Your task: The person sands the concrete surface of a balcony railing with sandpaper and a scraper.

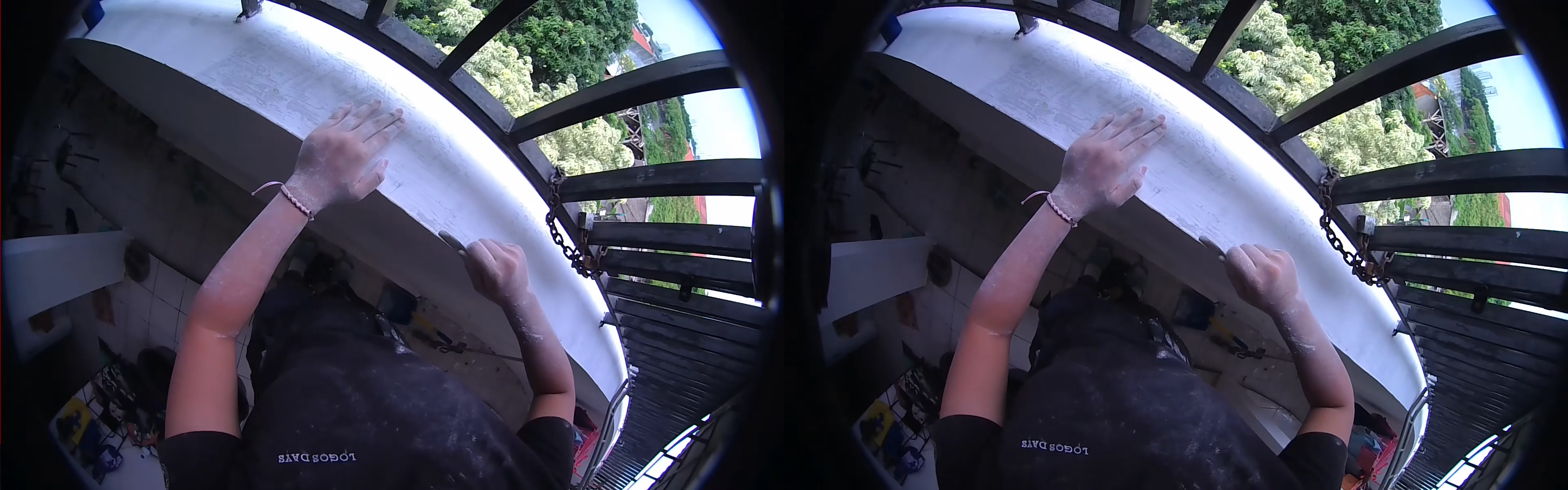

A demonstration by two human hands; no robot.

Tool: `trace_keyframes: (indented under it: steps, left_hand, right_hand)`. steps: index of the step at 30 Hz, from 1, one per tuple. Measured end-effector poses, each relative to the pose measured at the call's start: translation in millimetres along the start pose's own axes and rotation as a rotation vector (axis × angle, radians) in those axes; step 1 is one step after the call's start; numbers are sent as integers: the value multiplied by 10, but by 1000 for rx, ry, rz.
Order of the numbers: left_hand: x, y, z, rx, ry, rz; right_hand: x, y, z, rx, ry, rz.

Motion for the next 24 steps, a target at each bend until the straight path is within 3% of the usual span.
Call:
trace_keyframes:
  steps: [7,13,19,24]
  left_hand:
    - [21,-11,24,21,-9,-10]
    - [22,-19,30,36,-4,-28]
    - [22,-14,19,46,5,-41]
    - [11,-24,28,50,9,-45]
  right_hand:
    - [-287,-155,20,-15,11,-25]
    - [-65,-50,-91,20,-32,82]
    - [-358,-217,0,12,61,41]
    - [-135,-86,-70,-15,33,45]
Point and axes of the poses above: each hand's wrist, its own x-axis away from the middle knuckle, its own y-axis out of the back of the hand, z = x × y, the point moved 5 cm from there along -x, towards the middle knuckle, and after that the axes turned 12 degrees about -z, right-handed, at the moved point
